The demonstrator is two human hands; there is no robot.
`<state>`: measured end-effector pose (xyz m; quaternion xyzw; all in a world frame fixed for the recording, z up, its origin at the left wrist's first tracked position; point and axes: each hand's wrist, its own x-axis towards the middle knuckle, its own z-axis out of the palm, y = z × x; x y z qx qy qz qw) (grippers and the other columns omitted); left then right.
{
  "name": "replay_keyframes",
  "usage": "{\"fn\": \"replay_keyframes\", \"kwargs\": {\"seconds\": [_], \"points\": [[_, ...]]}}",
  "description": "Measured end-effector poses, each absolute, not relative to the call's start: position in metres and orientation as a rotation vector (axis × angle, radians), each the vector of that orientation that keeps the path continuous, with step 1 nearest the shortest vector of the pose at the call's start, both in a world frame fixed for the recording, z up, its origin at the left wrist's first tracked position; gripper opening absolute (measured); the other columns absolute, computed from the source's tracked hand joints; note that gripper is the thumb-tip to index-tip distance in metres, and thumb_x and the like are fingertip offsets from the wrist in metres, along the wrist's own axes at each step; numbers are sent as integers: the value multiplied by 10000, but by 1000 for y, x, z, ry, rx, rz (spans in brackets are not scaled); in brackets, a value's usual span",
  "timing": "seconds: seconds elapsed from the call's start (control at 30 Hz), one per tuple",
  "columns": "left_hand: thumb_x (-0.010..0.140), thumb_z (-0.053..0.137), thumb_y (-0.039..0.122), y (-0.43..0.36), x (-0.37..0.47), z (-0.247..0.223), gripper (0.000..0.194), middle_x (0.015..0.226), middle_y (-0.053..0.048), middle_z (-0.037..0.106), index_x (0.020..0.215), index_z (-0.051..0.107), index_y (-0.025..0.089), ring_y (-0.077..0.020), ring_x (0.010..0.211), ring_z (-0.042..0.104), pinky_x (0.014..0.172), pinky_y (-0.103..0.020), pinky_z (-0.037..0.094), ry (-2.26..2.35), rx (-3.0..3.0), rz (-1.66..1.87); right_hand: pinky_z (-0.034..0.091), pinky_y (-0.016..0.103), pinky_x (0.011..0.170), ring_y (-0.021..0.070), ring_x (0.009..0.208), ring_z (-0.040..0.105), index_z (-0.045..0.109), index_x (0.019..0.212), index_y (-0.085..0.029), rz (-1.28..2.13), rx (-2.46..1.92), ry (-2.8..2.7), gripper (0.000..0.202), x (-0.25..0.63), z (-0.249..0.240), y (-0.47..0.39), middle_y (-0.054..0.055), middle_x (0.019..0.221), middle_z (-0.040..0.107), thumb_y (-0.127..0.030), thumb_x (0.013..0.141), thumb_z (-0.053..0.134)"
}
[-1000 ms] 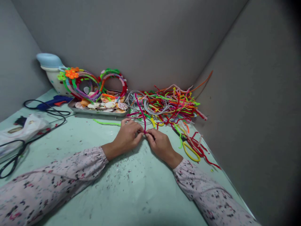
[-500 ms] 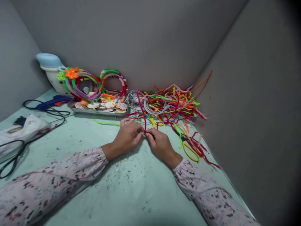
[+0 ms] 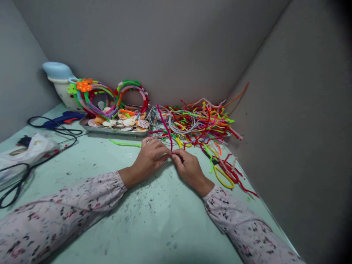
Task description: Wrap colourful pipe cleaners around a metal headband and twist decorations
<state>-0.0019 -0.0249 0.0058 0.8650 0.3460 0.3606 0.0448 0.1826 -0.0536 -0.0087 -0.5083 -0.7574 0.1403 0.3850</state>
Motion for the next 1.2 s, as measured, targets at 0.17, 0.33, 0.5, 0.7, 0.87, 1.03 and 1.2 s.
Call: {"fn": "replay_keyframes", "kwargs": {"seconds": [0.17, 0.33, 0.5, 0.7, 0.87, 1.03, 1.2], "points": [[893, 574, 230, -23, -2, 4, 116, 867, -8, 688, 903, 686, 257, -178, 890, 568, 989, -430, 254, 1061, 2658, 1107, 460, 261, 714, 168, 797, 644, 657, 1005, -209, 357, -1302, -1935, 178, 183, -9, -54, 33, 898, 710, -238, 932, 497], [889, 579, 229, -22, -3, 3, 123, 883, -6, 689, 915, 694, 263, -175, 893, 565, 988, -424, 254, 1061, 2657, 1116, 461, 261, 722, 167, 802, 643, 657, 1009, -204, 349, -1289, -1935, 179, 183, -10, -54, 35, 900, 708, -238, 932, 499], [894, 576, 239, -21, -3, 3, 130, 866, -4, 692, 920, 701, 265, -169, 877, 571, 987, -421, 260, 1049, 2657, 1143, 462, 260, 725, 167, 808, 645, 660, 1013, -197, 366, -1289, -1940, 186, 183, -8, -54, 37, 904, 709, -229, 932, 496], [882, 602, 240, -21, -3, 2, 118, 865, -5, 702, 936, 703, 268, -171, 885, 587, 989, -424, 272, 1048, 2641, 1176, 469, 266, 738, 171, 821, 646, 656, 1018, -202, 355, -1276, -1941, 185, 183, -8, -54, 36, 916, 709, -220, 930, 494], [875, 612, 248, -21, -3, 2, 118, 860, -4, 699, 940, 707, 273, -170, 868, 590, 993, -426, 281, 1068, 2645, 1193, 469, 265, 733, 173, 824, 648, 655, 1022, -206, 345, -1282, -1948, 187, 183, -8, -54, 36, 917, 709, -225, 933, 492], [873, 618, 261, -21, -3, 3, 114, 861, -5, 706, 934, 713, 273, -171, 866, 596, 997, -430, 284, 1085, 2648, 1175, 472, 270, 741, 177, 831, 648, 656, 1023, -210, 338, -1286, -1952, 185, 182, -9, -54, 38, 922, 710, -237, 934, 496], [875, 617, 267, -20, -3, 3, 118, 856, -5, 710, 935, 718, 278, -171, 852, 596, 994, -433, 287, 1087, 2649, 1168, 468, 268, 736, 173, 825, 649, 657, 1021, -211, 323, -1293, -1960, 183, 183, -10, -54, 35, 919, 710, -244, 938, 497]]}}
